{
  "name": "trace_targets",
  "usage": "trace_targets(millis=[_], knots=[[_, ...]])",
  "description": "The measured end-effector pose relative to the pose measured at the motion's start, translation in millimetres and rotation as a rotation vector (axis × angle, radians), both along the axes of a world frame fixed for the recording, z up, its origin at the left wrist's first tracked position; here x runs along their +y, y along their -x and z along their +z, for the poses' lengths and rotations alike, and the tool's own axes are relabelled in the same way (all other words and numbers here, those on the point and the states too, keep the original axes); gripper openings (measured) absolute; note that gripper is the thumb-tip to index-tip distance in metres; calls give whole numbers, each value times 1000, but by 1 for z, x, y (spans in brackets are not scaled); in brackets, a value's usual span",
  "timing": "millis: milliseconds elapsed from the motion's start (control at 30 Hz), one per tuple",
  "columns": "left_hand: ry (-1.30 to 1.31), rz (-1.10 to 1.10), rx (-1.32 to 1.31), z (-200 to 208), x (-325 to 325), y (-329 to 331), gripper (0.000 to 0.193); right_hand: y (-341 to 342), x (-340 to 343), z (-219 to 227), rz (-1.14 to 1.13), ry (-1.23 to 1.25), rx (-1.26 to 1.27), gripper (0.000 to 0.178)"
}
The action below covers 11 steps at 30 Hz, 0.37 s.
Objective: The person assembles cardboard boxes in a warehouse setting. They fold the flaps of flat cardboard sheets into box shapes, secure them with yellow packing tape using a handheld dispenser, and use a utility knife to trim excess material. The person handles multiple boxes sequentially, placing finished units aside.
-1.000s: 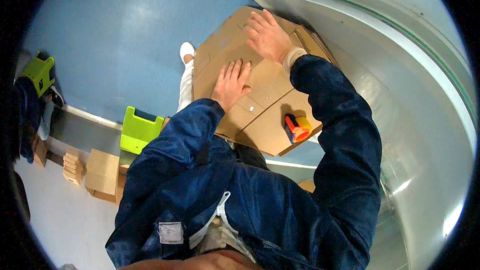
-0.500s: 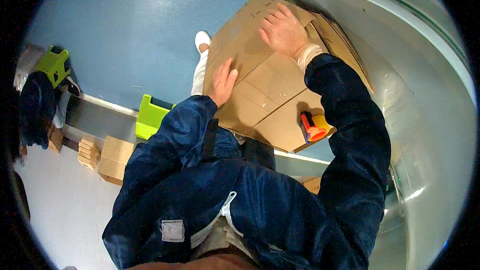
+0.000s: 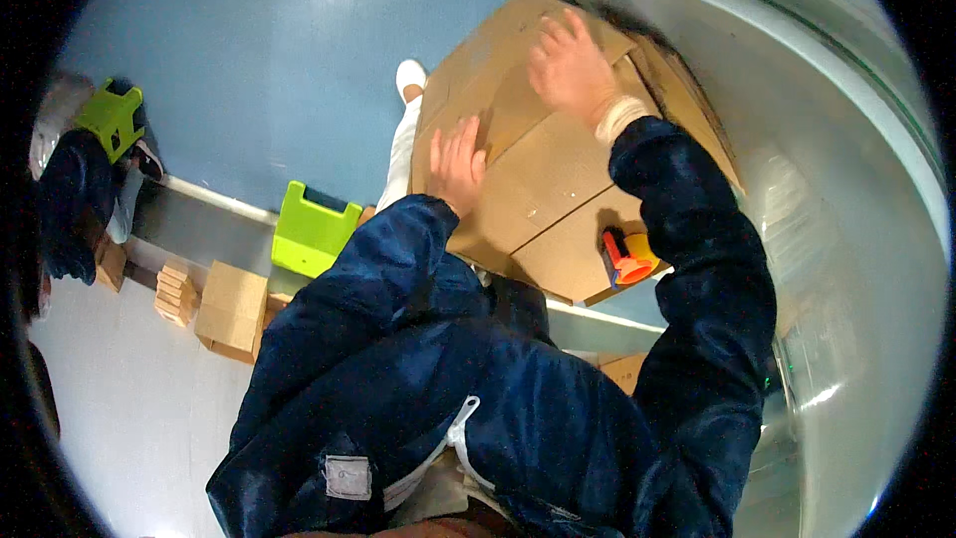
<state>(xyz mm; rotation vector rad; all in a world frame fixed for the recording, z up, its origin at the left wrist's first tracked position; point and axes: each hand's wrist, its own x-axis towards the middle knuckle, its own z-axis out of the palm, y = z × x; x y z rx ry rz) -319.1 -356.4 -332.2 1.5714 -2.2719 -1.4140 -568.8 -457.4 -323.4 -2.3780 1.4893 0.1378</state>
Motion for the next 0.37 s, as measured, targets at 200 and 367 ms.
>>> trace_targets(millis=[200,367], knots=[[-16,-44,-70,-3,4,1,48,-75,29,14,109,-108,-163,33],[47,-45,-65,-12,8,-1,51,-78,26,17,110,-338,-18,43]])
